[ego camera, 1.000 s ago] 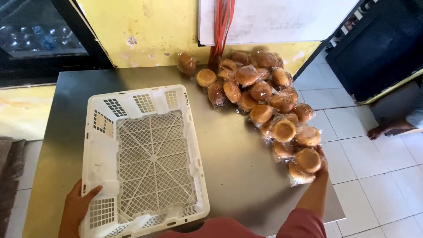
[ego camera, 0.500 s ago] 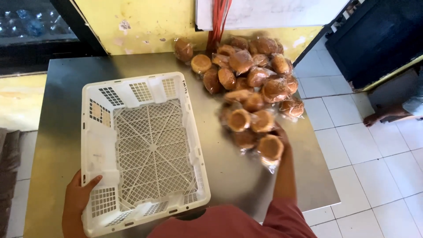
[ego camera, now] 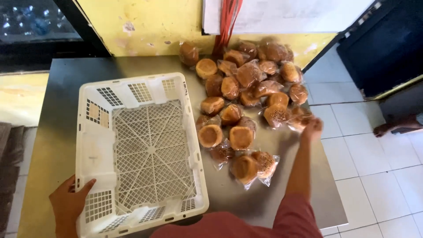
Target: The person places individually bagged bread buns from a pile on a table into a white plastic crate.
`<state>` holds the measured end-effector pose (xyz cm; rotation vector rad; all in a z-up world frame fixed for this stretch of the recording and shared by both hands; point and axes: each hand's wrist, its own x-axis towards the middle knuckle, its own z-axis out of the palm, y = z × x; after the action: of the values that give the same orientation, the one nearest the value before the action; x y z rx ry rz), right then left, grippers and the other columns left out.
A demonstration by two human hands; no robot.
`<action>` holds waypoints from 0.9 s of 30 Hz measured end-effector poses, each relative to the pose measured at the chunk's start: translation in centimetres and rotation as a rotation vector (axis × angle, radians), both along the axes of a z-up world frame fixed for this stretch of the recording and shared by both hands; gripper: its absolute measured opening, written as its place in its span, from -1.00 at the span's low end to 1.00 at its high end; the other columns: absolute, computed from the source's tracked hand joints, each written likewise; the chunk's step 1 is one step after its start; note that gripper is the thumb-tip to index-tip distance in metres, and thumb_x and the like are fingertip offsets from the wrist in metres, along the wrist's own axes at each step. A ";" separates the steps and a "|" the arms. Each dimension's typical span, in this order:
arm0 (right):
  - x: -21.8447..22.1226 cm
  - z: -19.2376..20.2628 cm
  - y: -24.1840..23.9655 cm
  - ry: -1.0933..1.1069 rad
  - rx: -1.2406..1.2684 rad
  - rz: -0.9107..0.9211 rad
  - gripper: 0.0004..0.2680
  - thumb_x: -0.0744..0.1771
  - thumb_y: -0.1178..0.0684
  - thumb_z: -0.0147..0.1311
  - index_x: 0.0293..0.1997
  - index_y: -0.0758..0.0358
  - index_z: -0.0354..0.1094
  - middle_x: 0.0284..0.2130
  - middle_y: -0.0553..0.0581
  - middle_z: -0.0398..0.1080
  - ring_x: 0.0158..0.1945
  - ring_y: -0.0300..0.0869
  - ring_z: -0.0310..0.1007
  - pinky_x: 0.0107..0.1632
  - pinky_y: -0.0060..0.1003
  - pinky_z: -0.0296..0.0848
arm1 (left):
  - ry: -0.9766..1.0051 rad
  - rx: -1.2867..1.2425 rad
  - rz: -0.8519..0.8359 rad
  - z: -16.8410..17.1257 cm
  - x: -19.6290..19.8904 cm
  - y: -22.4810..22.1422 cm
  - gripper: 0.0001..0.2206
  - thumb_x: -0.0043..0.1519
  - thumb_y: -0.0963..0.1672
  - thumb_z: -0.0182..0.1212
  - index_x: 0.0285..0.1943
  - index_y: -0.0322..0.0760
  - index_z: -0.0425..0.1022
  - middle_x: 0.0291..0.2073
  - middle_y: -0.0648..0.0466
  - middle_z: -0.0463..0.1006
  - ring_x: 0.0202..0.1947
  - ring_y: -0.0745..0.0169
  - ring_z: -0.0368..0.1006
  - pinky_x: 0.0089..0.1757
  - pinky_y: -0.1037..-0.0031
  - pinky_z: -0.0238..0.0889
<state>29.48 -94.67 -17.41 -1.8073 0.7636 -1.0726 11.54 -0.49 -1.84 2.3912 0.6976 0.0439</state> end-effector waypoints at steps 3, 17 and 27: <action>2.9 -0.8 -6.5 0.136 -0.034 -0.140 -0.68 0.39 -0.18 0.22 0.08 0.31 0.46 -0.02 0.23 0.43 -0.01 -0.11 0.33 0.05 -0.15 0.36 | 0.001 -0.035 0.016 -1.0 0.8 1.3 -0.47 0.10 -0.02 0.52 0.25 -0.30 0.60 -0.22 -0.10 0.68 -0.37 0.20 0.55 -0.23 0.32 0.43; 12.9 -1.7 -3.0 0.120 0.557 0.632 -0.48 0.40 -0.06 0.19 0.58 0.09 0.13 -0.11 0.05 0.29 -0.21 -0.24 0.22 -0.20 -0.32 0.29 | -0.093 -0.334 -0.011 -4.2 2.1 2.8 -0.51 0.12 -0.21 0.41 0.28 -0.41 0.53 -0.09 -0.05 0.68 -0.16 0.33 0.54 -0.08 0.44 0.38; 13.1 -0.3 10.9 0.174 0.503 0.938 -0.54 0.37 0.10 0.16 0.47 0.23 0.15 0.19 0.04 0.39 0.15 -0.24 0.40 0.14 -0.33 0.45 | -0.158 -0.323 -0.061 -2.3 1.8 1.6 -0.56 0.15 -0.17 0.42 0.24 -0.42 0.58 -0.14 -0.03 0.69 -0.20 0.34 0.52 -0.12 0.45 0.39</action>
<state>42.60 -83.72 -17.66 -1.5313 0.1734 -0.0912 13.29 1.16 -4.10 2.0720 0.5140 0.0869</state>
